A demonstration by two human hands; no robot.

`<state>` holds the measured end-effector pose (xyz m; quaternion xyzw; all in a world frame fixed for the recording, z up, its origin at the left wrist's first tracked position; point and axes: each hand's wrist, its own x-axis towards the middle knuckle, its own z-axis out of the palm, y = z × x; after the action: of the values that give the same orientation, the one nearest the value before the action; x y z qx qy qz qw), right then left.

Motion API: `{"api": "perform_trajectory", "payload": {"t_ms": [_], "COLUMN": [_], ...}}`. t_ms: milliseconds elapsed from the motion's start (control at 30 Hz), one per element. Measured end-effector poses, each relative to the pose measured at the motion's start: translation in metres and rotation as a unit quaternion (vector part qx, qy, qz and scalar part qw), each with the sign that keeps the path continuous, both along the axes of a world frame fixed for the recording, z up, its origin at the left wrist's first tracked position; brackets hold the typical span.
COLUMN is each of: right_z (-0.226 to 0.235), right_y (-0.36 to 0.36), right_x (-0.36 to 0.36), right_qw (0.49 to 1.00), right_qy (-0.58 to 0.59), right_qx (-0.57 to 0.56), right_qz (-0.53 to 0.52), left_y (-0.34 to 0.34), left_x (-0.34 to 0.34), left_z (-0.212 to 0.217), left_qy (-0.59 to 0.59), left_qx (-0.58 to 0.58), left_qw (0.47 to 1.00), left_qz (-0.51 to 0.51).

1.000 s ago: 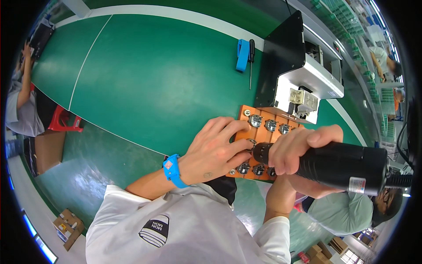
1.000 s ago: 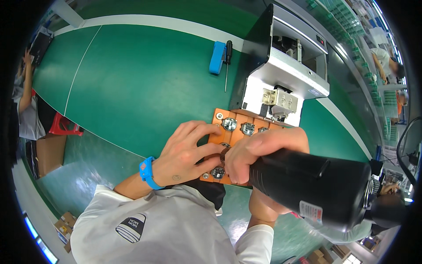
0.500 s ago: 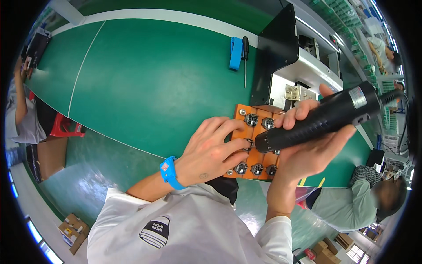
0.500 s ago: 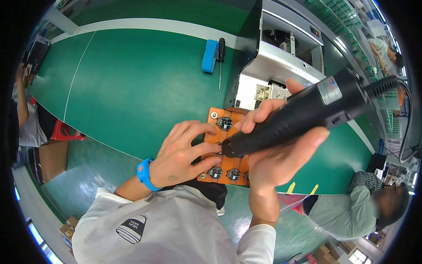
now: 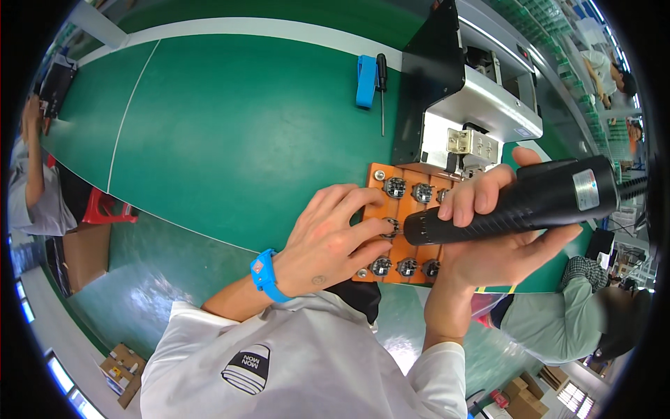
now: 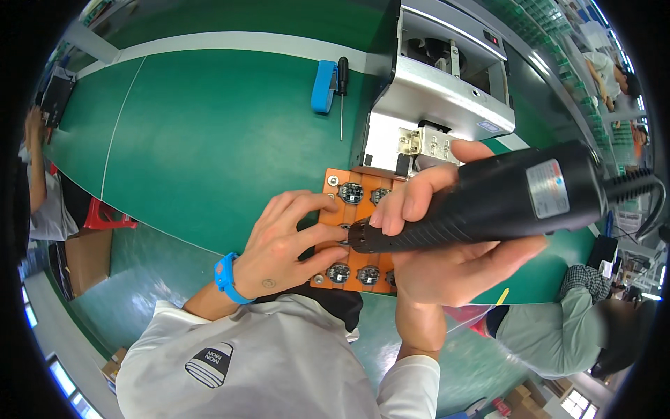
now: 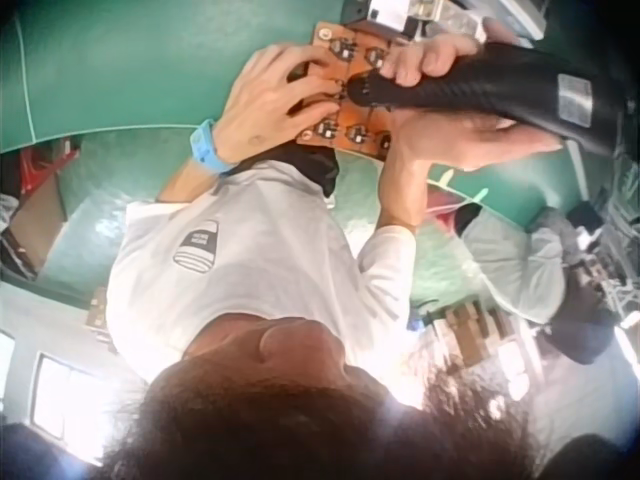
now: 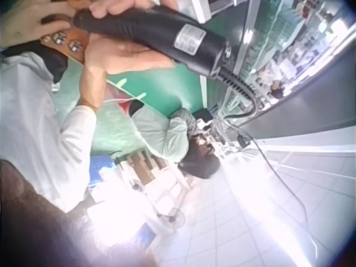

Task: Use an electric screwdriver to drive screws into components on a printed circuit board array.

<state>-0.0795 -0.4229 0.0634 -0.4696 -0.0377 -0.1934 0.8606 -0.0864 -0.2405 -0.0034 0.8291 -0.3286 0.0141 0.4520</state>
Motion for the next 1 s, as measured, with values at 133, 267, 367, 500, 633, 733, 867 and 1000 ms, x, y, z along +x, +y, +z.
{"api": "perform_trajectory", "payload": {"t_ms": [133,267,367,500,633,733,867,1000], "right_z": [0.001,0.003,-0.001,-0.006,-0.007,-0.007,-0.007,-0.008], "right_y": [-0.007,-0.016,-0.017,-0.011,-0.01,-0.011,-0.013,-0.018], "right_x": [-0.001,-0.003,-0.005,-0.009,-0.009,-0.009,-0.008,-0.006], "right_qw": [0.998,0.991,0.983,0.986,0.987,0.986,0.984,0.981], "right_qy": [-0.054,-0.106,-0.148,-0.121,-0.108,-0.111,-0.119,-0.136], "right_qx": [-0.024,-0.064,-0.058,-0.089,-0.092,-0.087,-0.088,-0.066], "right_qz": [0.013,0.05,0.088,0.067,0.072,0.084,0.097,0.12], "left_y": [-0.001,-0.001,0.0,0.0,0.0,0.0,0.0,0.0], "left_x": [0.0,0.0,0.0,0.0,0.0,0.0,0.0,0.0], "left_z": [0.0,0.0,0.0,0.0,-0.001,-0.001,0.0,0.0], "left_qy": [-0.006,-0.003,-0.004,-0.005,-0.006,-0.005,-0.004,-0.005], "left_qx": [0.0,0.003,0.004,0.006,0.008,0.009,0.008,0.007], "left_qw": [1.0,1.0,1.0,1.0,1.0,1.0,1.0,1.0], "left_qz": [0.011,0.009,0.008,0.009,0.007,0.006,0.006,0.007]}}
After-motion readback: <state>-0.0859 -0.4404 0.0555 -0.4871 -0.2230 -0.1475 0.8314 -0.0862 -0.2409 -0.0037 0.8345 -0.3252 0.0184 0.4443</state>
